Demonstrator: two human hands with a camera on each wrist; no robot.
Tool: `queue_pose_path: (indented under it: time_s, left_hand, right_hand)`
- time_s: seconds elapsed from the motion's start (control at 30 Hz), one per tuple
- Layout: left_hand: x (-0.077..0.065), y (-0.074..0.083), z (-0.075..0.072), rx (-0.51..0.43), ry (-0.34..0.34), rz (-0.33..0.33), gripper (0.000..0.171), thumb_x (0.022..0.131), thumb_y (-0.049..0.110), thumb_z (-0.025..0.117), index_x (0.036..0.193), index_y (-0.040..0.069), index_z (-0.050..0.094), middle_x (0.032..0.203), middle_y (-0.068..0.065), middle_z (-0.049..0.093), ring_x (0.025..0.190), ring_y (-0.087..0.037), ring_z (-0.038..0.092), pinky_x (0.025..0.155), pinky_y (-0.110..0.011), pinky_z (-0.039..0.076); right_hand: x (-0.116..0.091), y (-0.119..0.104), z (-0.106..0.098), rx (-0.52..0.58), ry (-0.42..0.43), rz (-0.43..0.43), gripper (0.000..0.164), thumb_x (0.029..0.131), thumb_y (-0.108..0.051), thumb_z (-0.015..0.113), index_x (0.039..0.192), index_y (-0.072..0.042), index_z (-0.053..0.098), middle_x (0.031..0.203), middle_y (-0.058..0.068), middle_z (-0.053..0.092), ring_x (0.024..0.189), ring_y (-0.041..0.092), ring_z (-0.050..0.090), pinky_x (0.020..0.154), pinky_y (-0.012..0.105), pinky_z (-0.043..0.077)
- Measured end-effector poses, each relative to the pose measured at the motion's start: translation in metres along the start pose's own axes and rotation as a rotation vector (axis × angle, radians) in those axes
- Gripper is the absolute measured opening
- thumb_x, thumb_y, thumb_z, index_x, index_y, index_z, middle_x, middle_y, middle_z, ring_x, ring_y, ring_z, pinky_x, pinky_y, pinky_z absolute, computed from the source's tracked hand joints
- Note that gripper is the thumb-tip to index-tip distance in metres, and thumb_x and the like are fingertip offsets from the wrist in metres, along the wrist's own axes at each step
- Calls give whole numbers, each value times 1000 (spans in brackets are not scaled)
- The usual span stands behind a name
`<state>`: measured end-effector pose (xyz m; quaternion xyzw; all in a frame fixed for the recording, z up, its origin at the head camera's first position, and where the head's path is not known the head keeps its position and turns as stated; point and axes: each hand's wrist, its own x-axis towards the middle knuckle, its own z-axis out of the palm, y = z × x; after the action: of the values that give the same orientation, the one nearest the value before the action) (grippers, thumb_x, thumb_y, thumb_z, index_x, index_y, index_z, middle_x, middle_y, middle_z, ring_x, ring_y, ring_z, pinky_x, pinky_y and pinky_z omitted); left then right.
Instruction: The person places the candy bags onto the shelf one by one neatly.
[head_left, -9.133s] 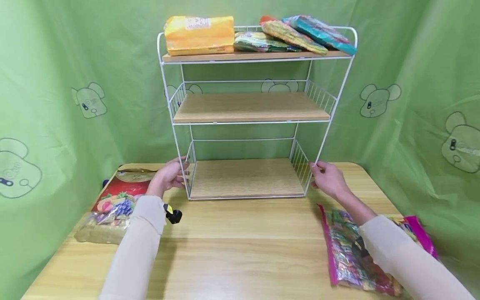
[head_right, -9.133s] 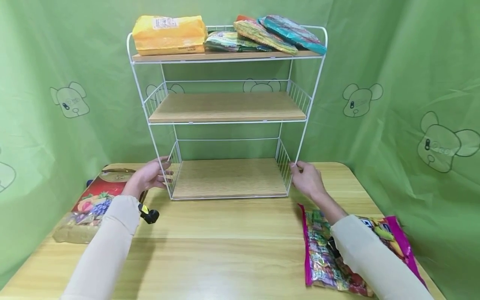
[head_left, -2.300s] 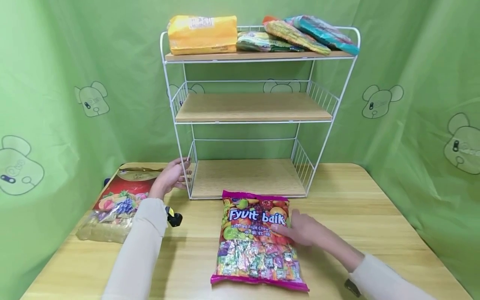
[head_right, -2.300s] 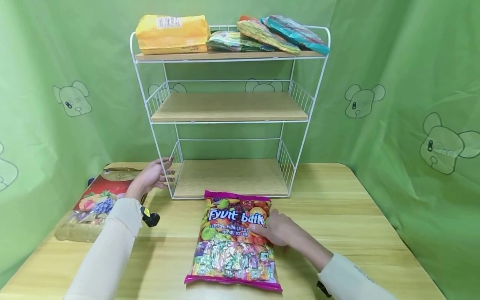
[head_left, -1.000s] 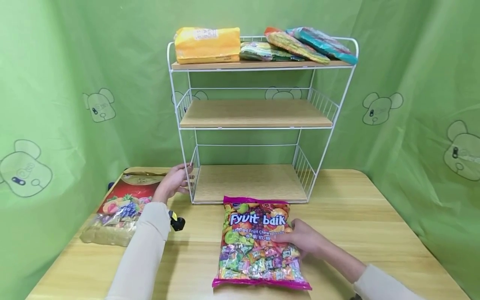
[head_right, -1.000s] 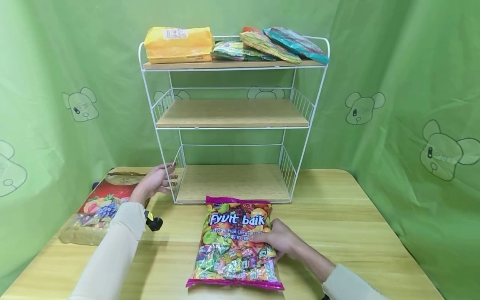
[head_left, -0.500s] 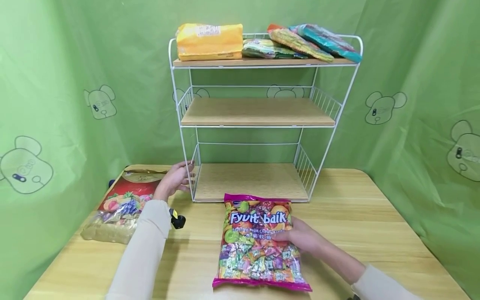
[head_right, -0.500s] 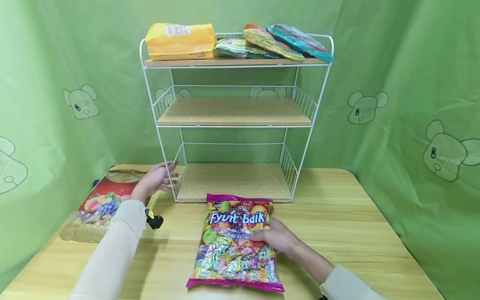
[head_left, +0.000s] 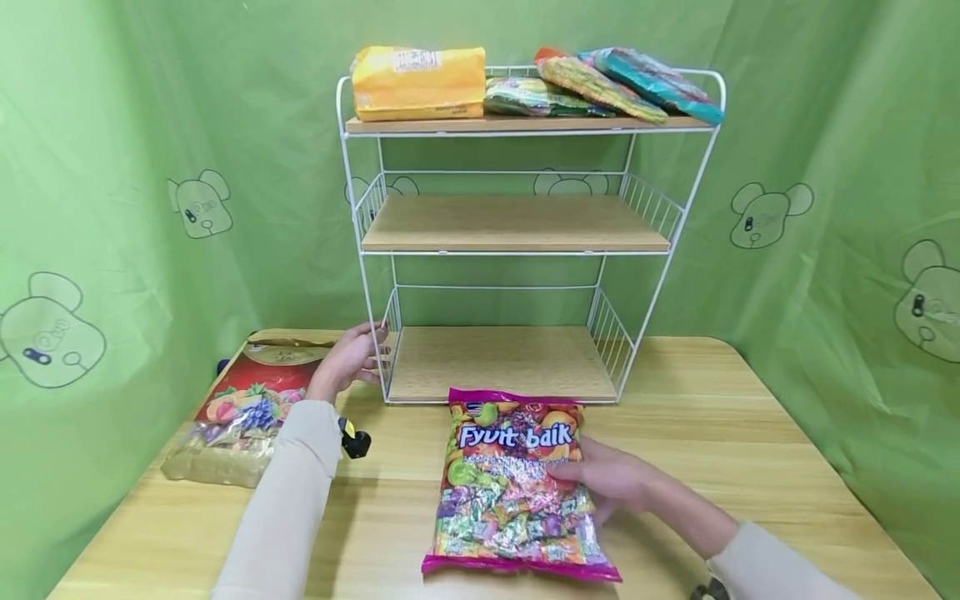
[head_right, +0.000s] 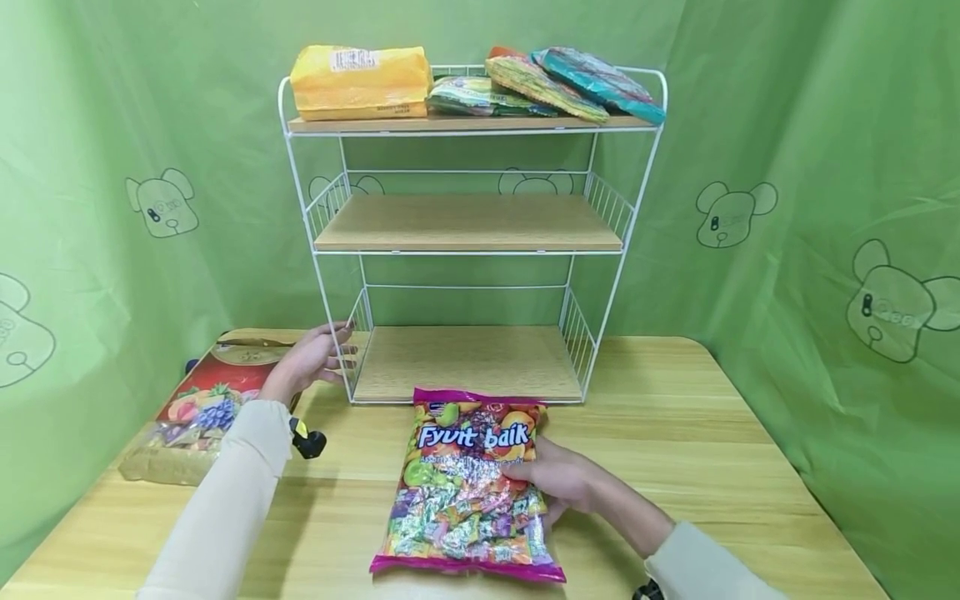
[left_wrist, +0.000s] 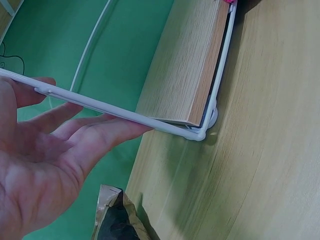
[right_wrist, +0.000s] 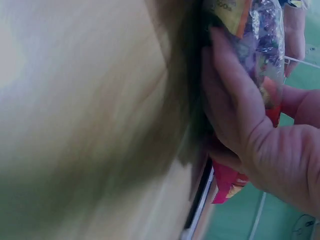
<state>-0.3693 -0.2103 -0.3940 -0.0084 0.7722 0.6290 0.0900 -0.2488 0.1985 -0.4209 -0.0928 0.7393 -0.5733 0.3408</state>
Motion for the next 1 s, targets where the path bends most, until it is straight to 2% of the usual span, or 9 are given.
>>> queue_pose_path:
  time_s: [0.07, 0.13, 0.2, 0.3, 0.47, 0.6, 0.67, 0.87, 1.0]
  left_hand:
    - [0, 0, 0, 2, 0, 2, 60, 108, 29, 42, 161, 7, 25, 148, -34, 41, 119, -45, 60, 92, -52, 61]
    - [0, 1, -1, 2, -2, 5, 60, 108, 29, 41, 161, 8, 24, 149, -34, 41, 121, -46, 58, 94, -53, 59]
    - [1, 1, -1, 0, -1, 5, 60, 108, 29, 41, 161, 8, 24, 149, -34, 41, 122, -47, 58, 96, -55, 58]
    - [2, 0, 0, -6, 1, 4, 60, 108, 30, 42, 161, 8, 24, 149, -34, 41, 124, -49, 57, 97, -56, 57]
    - [2, -1, 0, -15, 2, -5, 60, 108, 29, 42, 161, 9, 24, 151, -34, 40, 128, -52, 53, 100, -58, 55]
    - [1, -1, 0, -15, 1, -5, 60, 108, 28, 41, 161, 9, 23, 151, -34, 40, 128, -53, 53, 100, -59, 55]
    - [1, -2, 0, -15, 1, -3, 59, 108, 28, 41, 161, 8, 24, 151, -34, 40, 128, -53, 53, 100, -59, 55]
    - [2, -2, 0, -20, 1, 1, 60, 107, 30, 43, 161, 9, 24, 150, -34, 41, 128, -53, 53, 100, -59, 55]
    - [2, -2, 0, -18, 1, 0, 60, 108, 29, 42, 161, 7, 24, 151, -35, 40, 129, -53, 52, 100, -59, 55]
  right_hand:
    - [1, 0, -2, 37, -39, -23, 80, 102, -22, 56, 156, 6, 4, 114, 19, 69, 93, 35, 73, 77, 57, 63]
    - [2, 1, -4, 79, -61, -38, 75, 102, -20, 57, 151, 12, 11, 108, 15, 71, 92, 30, 73, 82, 55, 63]
    - [3, 0, -4, 107, -65, -52, 67, 101, -19, 57, 146, 13, 20, 101, 10, 71, 91, 26, 72, 87, 54, 62]
    - [3, -3, -4, 151, -52, -62, 62, 100, -16, 58, 144, 11, 25, 104, 9, 71, 95, 25, 71, 93, 51, 60]
    - [1, -15, 3, 167, 59, -52, 85, 99, -11, 56, 157, 7, -4, 121, 21, 67, 102, 29, 71, 102, 58, 54]
    - [-2, -25, 11, 171, 197, -21, 93, 98, -7, 57, 157, 5, -13, 135, 32, 56, 101, 31, 70, 98, 60, 56]
    - [-3, -30, 14, 182, 231, -16, 90, 98, -7, 56, 160, 0, -9, 138, 35, 51, 101, 34, 70, 91, 57, 60]
    - [-6, -46, 16, 99, 347, -14, 89, 99, -13, 57, 163, -8, -5, 120, 25, 68, 83, 30, 74, 74, 48, 65]
    - [-9, -55, 18, 56, 384, 7, 90, 99, -17, 59, 163, -9, -4, 114, 22, 69, 76, 28, 73, 70, 45, 65]
